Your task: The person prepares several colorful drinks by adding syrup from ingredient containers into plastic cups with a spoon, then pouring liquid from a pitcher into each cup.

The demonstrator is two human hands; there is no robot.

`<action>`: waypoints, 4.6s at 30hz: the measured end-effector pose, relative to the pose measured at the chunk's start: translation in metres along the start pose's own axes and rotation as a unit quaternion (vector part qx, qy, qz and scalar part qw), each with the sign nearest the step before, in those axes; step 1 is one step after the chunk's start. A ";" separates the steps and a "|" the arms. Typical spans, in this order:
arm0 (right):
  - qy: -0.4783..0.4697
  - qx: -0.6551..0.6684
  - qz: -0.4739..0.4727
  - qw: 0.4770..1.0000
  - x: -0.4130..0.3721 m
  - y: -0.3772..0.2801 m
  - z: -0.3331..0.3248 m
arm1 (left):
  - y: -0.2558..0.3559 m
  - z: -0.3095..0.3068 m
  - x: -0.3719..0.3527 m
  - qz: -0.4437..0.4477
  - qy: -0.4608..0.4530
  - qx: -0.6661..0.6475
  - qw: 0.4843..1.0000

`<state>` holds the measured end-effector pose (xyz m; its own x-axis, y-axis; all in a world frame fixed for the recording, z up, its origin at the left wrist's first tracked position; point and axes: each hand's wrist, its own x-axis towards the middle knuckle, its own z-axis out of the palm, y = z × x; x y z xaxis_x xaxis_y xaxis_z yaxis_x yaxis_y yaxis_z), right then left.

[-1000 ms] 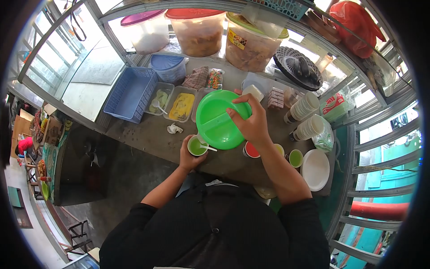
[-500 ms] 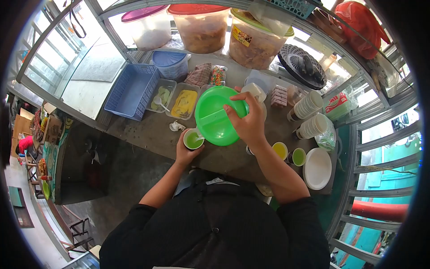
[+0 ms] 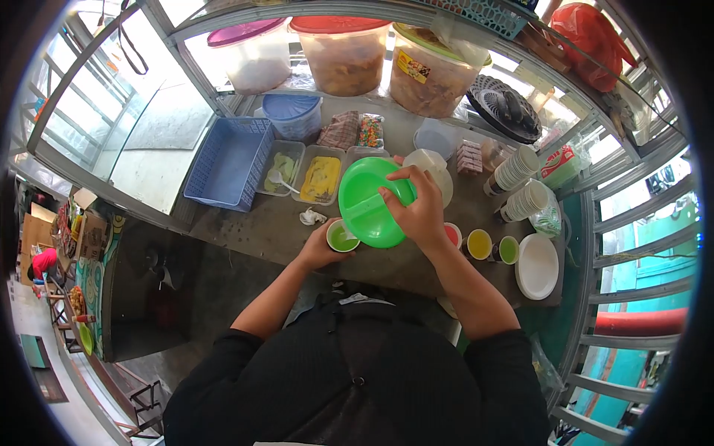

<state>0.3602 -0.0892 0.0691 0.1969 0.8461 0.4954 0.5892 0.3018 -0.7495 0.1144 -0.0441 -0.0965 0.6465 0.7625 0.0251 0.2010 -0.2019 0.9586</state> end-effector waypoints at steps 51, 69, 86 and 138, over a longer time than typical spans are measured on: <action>0.030 0.037 0.088 0.995 0.000 0.002 -0.002 | -0.035 -0.031 0.003 0.071 -0.088 0.072 0.991; -0.009 0.014 0.076 0.997 -0.002 -0.002 0.005 | -0.040 -0.028 0.004 0.046 -0.078 0.086 0.992; 0.021 0.067 0.081 0.994 -0.002 -0.001 0.003 | -0.035 -0.028 0.004 0.040 -0.073 0.098 0.992; 0.036 0.072 0.096 0.992 0.005 0.006 -0.006 | -0.043 -0.027 0.004 0.065 -0.064 0.103 0.990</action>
<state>0.3698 -0.0854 0.0697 0.3533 0.8617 0.3642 0.4182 0.2027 -0.8854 0.0888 -0.0160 -0.1298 0.7619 0.6405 0.0965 0.2468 -0.4248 0.8710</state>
